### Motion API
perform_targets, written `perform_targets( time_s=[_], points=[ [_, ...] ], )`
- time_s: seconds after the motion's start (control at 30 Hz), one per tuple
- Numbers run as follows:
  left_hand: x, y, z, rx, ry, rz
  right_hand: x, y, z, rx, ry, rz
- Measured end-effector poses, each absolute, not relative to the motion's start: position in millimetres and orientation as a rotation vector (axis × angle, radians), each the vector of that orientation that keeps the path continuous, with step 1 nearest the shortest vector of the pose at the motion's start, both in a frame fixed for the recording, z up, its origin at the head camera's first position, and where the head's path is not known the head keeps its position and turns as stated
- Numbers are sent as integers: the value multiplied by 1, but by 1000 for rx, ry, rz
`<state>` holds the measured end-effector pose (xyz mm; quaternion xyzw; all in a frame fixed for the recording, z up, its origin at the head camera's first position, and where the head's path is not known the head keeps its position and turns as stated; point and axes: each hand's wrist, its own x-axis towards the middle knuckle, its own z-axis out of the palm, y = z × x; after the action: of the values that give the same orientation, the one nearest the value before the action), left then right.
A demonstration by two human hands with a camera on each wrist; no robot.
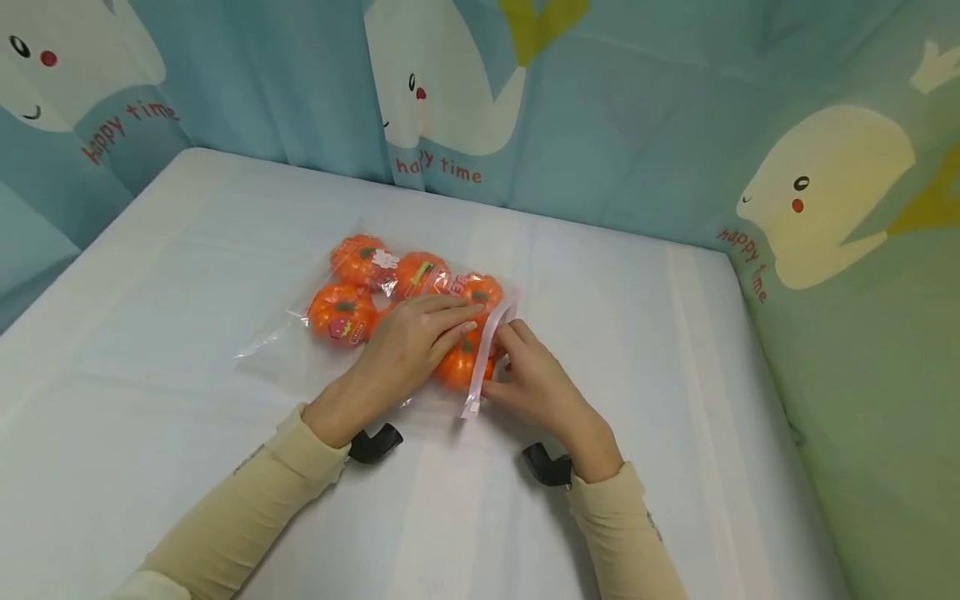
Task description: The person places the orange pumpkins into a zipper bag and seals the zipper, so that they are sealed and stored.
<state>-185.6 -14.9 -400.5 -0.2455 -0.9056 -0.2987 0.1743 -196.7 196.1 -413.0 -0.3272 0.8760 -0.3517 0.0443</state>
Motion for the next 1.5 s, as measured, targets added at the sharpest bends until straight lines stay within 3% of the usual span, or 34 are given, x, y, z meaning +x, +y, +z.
perform_targets(
  time_s=[0.33,1.5],
  points=[
    [-187,-14,-396,-693,-2572,-901,-195,229,-397,-1080,2424,-1045],
    [-182,-11,-399,-676,-2569,-874,-190,218,-400,-1131,2370,-945]
  ],
)
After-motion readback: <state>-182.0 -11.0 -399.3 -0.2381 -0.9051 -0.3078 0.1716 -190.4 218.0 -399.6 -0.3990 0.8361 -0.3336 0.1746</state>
